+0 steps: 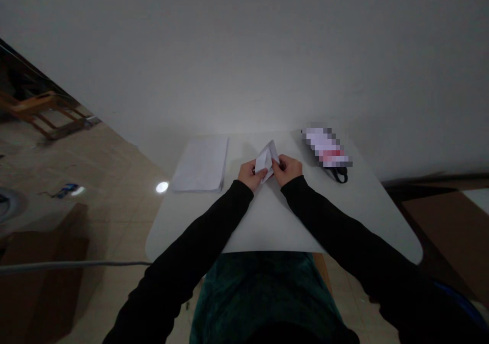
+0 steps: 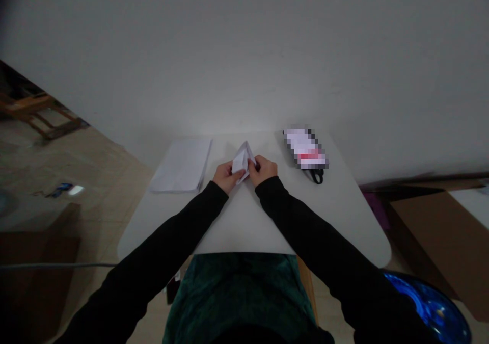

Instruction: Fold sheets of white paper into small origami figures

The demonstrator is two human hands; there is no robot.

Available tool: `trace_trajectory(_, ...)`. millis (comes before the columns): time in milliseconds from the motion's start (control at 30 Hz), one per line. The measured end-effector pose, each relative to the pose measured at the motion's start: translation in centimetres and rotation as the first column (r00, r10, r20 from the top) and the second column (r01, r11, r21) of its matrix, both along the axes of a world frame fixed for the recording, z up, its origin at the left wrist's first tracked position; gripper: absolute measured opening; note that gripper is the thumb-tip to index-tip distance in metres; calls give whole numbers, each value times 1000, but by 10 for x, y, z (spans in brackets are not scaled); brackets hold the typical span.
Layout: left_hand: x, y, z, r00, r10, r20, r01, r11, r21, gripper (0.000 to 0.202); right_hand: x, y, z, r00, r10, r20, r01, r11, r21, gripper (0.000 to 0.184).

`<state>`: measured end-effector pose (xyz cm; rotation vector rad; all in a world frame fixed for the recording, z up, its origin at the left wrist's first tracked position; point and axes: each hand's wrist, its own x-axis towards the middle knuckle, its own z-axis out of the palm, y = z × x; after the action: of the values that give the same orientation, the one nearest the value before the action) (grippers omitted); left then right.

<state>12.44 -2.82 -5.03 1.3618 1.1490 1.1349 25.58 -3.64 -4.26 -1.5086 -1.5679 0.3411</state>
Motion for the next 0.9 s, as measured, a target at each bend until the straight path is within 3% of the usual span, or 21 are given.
trace_trajectory(300, 0, -3, 6, 999, 24, -33, -25, 999, -22, 32, 0, 0, -1, 1000, 10, -10, -10, 1000, 1, 31)
trace_trajectory(533, 0, -3, 8, 998, 41, -45, -41, 999, 20, 24, 0, 1, -5, 997, 15, -70, -15, 1000, -2, 31)
trace_trajectory(700, 1, -2, 8, 999, 38, -28, -36, 998, 46, 33, 0, 1, -5, 993, 47, -109, -47, 999, 2, 34)
trace_trajectory(900, 3, 2, 6, 997, 65, 31, -66, 997, 34, 20, 4, 4, -5, 988, 48, -144, -47, 999, 13, 35)
